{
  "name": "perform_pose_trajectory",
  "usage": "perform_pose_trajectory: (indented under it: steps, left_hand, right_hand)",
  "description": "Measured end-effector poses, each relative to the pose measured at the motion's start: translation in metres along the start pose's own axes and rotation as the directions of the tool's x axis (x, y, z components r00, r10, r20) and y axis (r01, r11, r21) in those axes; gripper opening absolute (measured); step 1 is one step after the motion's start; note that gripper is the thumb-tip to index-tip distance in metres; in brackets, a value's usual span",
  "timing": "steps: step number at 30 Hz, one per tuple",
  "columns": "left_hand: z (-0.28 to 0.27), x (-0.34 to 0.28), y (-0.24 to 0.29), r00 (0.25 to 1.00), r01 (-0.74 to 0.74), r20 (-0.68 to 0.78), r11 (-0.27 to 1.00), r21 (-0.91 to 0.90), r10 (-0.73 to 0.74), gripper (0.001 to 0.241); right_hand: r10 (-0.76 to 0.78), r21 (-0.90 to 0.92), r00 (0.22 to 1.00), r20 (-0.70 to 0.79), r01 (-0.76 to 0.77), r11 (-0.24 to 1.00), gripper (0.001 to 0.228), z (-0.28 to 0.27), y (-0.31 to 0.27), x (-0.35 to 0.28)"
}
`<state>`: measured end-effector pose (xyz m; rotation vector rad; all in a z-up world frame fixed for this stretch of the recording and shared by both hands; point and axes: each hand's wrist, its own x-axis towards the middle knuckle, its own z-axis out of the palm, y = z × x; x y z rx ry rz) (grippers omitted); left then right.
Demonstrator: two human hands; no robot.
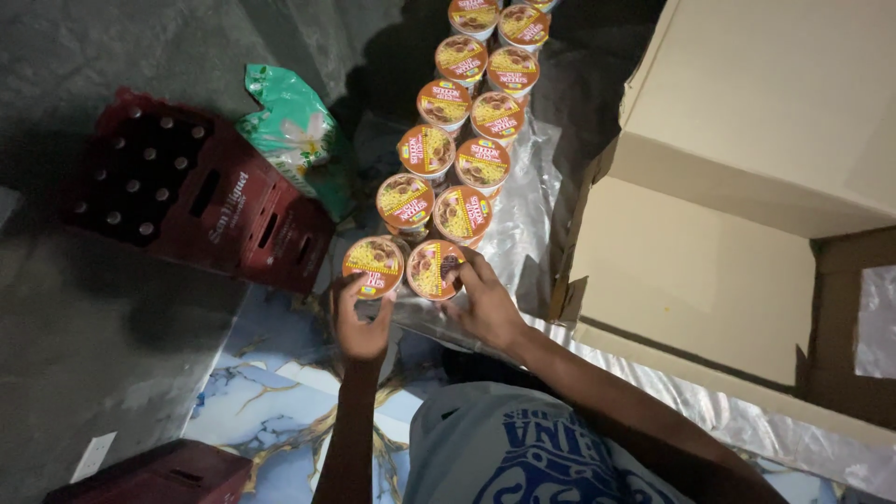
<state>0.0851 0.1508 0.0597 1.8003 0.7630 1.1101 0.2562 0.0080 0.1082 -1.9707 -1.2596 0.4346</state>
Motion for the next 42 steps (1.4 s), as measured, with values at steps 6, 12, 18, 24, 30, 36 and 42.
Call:
perform_pose_trajectory:
  steps: [6, 12, 18, 24, 30, 36, 42]
  left_hand:
    - [-0.007, -0.013, 0.024, 1.0, -0.021, 0.022, 0.991, 0.129, 0.018, 0.045]
    - [0.006, -0.017, 0.067, 0.987, -0.038, 0.157, 0.997, 0.069, 0.027, 0.044]
    - [0.054, -0.018, 0.112, 0.92, -0.165, 0.347, 0.983, -0.08, 0.183, 0.046]
    - [0.12, -0.034, 0.154, 0.839, -0.195, 0.485, 0.969, -0.153, 0.245, 0.05]
    - [0.187, -0.056, 0.187, 0.787, -0.189, 0.55, 0.957, -0.218, 0.281, 0.054]
    - [0.24, -0.076, 0.206, 0.756, -0.18, 0.595, 0.961, -0.212, 0.273, 0.054]
    - [0.294, -0.096, 0.225, 0.749, -0.135, 0.615, 0.965, -0.223, 0.247, 0.053]
  right_hand:
    - [-0.028, 0.137, 0.999, -0.037, 0.033, 0.99, 0.052, -0.017, 0.003, -0.015]
    - [0.061, 0.224, 0.994, -0.088, -0.039, 0.974, 0.046, -0.052, 0.02, -0.06]
    - [0.091, 0.225, 0.974, -0.209, -0.042, 0.973, 0.045, -0.114, 0.039, -0.109]
    - [0.159, 0.21, 0.932, -0.326, -0.093, 0.973, 0.045, -0.164, 0.066, -0.162]
    - [0.31, 0.287, 0.865, -0.395, -0.204, 0.936, 0.042, -0.207, 0.098, -0.206]
    - [0.29, 0.241, 0.833, -0.472, -0.194, 0.951, 0.043, -0.241, 0.137, -0.236]
    - [0.329, 0.278, 0.822, -0.465, -0.217, 0.936, 0.043, -0.28, 0.169, -0.252]
